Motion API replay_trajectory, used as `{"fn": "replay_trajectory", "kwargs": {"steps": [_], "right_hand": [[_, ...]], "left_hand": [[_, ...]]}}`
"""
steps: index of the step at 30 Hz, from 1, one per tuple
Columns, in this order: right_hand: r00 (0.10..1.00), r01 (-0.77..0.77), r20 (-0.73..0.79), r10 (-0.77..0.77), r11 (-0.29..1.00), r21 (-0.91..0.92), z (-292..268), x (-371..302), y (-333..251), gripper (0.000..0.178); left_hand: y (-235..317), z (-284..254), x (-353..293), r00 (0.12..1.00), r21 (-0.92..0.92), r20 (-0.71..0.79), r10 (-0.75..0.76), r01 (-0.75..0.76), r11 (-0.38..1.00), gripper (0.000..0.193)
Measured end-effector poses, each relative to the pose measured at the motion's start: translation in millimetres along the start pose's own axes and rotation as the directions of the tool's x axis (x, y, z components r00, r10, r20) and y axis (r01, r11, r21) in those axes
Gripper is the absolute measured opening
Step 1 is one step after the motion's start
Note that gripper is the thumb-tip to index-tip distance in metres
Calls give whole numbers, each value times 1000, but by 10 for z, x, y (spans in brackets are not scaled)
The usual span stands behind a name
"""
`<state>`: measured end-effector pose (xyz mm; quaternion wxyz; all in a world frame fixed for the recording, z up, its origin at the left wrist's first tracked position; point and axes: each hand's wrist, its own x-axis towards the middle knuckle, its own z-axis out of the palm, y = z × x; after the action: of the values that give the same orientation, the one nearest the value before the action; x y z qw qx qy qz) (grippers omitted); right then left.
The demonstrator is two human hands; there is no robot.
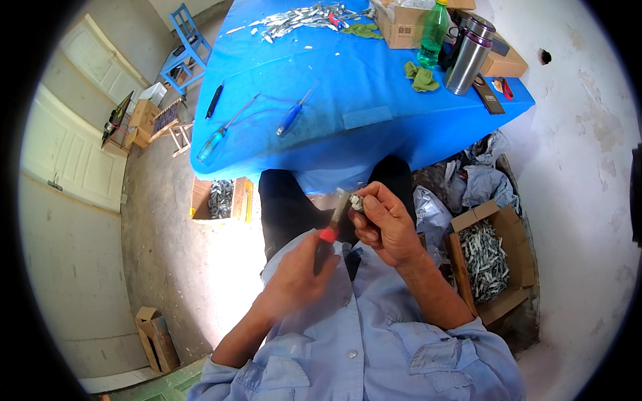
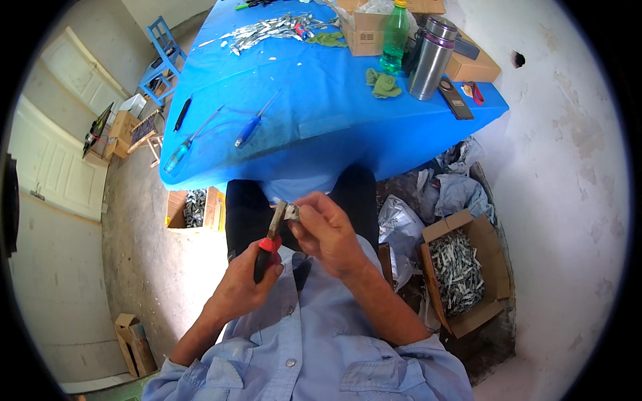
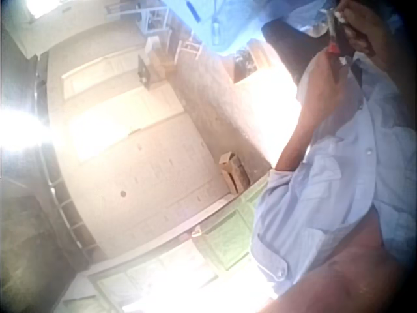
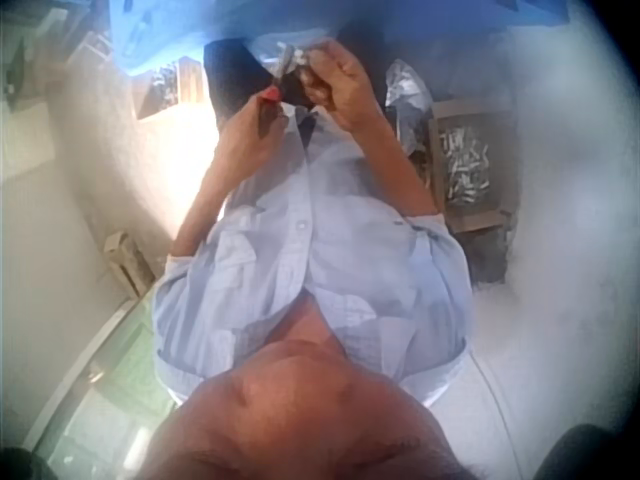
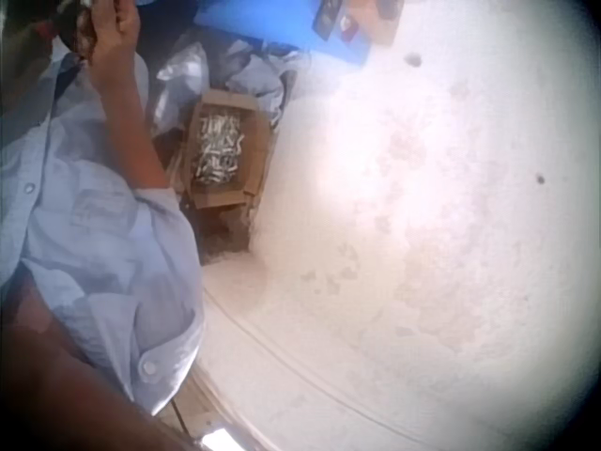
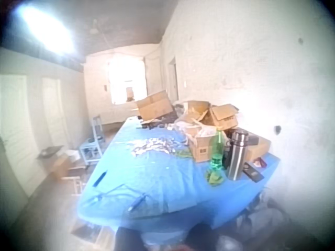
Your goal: The person holds a metal component and uses a screwdriver and pliers to tighten or adjust internal parts while sitting with it in their lap.
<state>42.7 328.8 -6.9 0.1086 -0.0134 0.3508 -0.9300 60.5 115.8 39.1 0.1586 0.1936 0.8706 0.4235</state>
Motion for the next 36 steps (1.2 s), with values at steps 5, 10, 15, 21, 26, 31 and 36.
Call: {"fn": "replay_trajectory", "kwargs": {"steps": [5,10,15,21,26,31,36], "right_hand": [[998,-1,70,-3,999,48,-46,-14,13,15],[990,-50,138,27,985,163,-62,10,23,18],[990,-68,125,58,995,76,-129,48,23,20],[925,292,106,-365,506,-812,2,65,13,32],[799,251,271,-537,-111,-962,47,30,-46,31],[688,299,444,-574,-334,-894,-6,98,28,30],[664,428,433,-610,-165,-888,-137,215,193,30]], "left_hand": [[-92,14,-30,987,-273,152,-61,101,957,27],[12,-33,-39,966,-576,251,-67,205,791,23],[9,-59,-56,942,-643,317,-110,299,705,30],[-124,5,64,962,-599,222,-156,261,757,23],[-196,96,63,998,-266,7,-69,68,962,17],[-50,119,66,993,-59,-116,-25,18,998,15],[-116,127,69,991,-315,50,-127,136,939,15]]}}
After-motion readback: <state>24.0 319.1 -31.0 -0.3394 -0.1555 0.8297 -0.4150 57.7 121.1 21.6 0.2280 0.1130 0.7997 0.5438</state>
